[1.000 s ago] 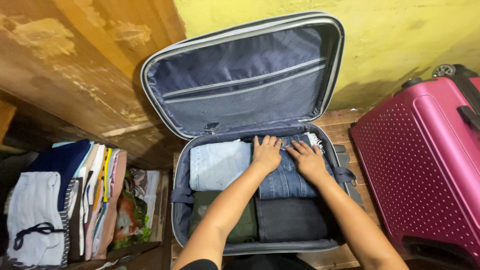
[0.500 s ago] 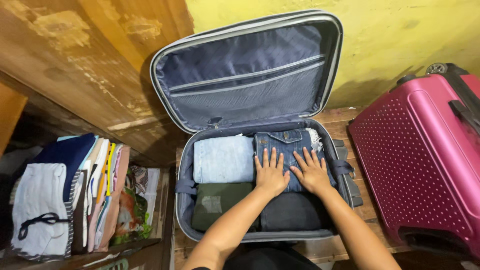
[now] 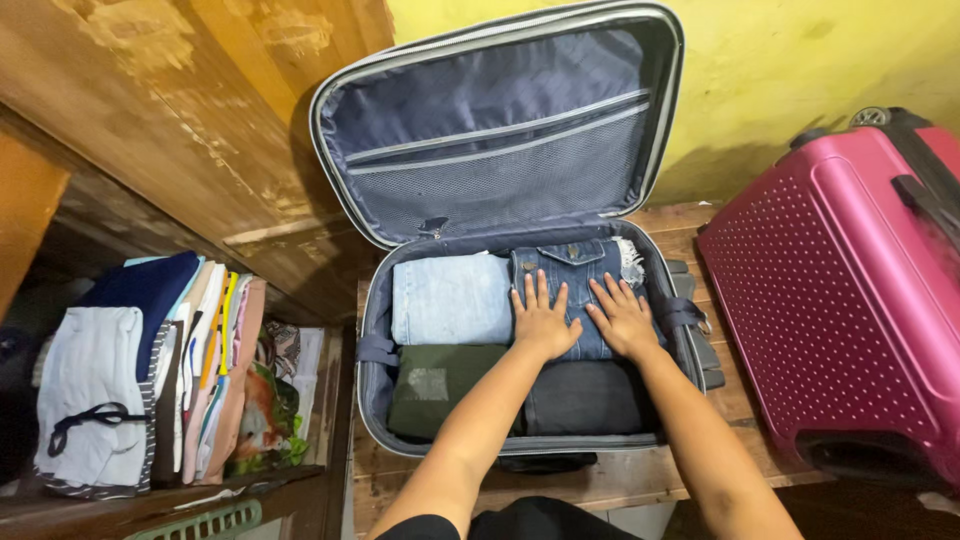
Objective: The person packs folded clothes into an open suitcase. They retrieve folded trousers and jeans from a wooden wardrobe and place them into the suitcase, arranging and pressing them down to fit.
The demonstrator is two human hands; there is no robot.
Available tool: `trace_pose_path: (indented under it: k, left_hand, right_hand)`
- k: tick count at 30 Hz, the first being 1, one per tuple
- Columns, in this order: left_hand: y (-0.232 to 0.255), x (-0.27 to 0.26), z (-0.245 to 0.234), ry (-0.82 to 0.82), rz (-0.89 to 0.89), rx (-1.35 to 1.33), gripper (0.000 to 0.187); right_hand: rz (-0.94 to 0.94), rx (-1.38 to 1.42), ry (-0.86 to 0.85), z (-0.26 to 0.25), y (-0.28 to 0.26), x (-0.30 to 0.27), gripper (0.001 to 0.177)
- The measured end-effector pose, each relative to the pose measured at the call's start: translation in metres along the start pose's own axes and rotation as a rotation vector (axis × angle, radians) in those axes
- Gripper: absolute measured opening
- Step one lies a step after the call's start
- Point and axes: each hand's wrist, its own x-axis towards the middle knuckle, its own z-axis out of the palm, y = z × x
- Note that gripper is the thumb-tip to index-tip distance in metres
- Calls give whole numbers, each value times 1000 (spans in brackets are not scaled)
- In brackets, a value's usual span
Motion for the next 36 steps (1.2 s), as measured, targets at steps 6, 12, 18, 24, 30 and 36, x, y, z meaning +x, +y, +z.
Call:
trace_pose_path:
  k: [6, 12, 18, 24, 30, 36]
  left_hand:
    - [-4, 2, -8, -12, 23, 9, 84]
    - [-4, 4, 3, 80, 34, -8, 82]
    - [-8, -5, 22, 311, 82, -19, 69]
    - [-10, -24, 4, 552, 100, -40, 67]
    - [-65, -80, -55, 690, -24, 3, 72]
    - [-156, -157, -104, 813, -167, 103, 72]
  right_hand:
    - [45, 48, 9, 1, -3, 8, 74]
    - [27, 53, 48, 0, -1, 9, 68]
    - [-12, -58, 126, 0, -6, -1, 65]
    - [-154, -130, 225, -35, -38, -10, 62]
    - [-380, -29, 267, -68, -135, -10, 62]
    - [-600, 73, 269, -60, -270, -1, 58]
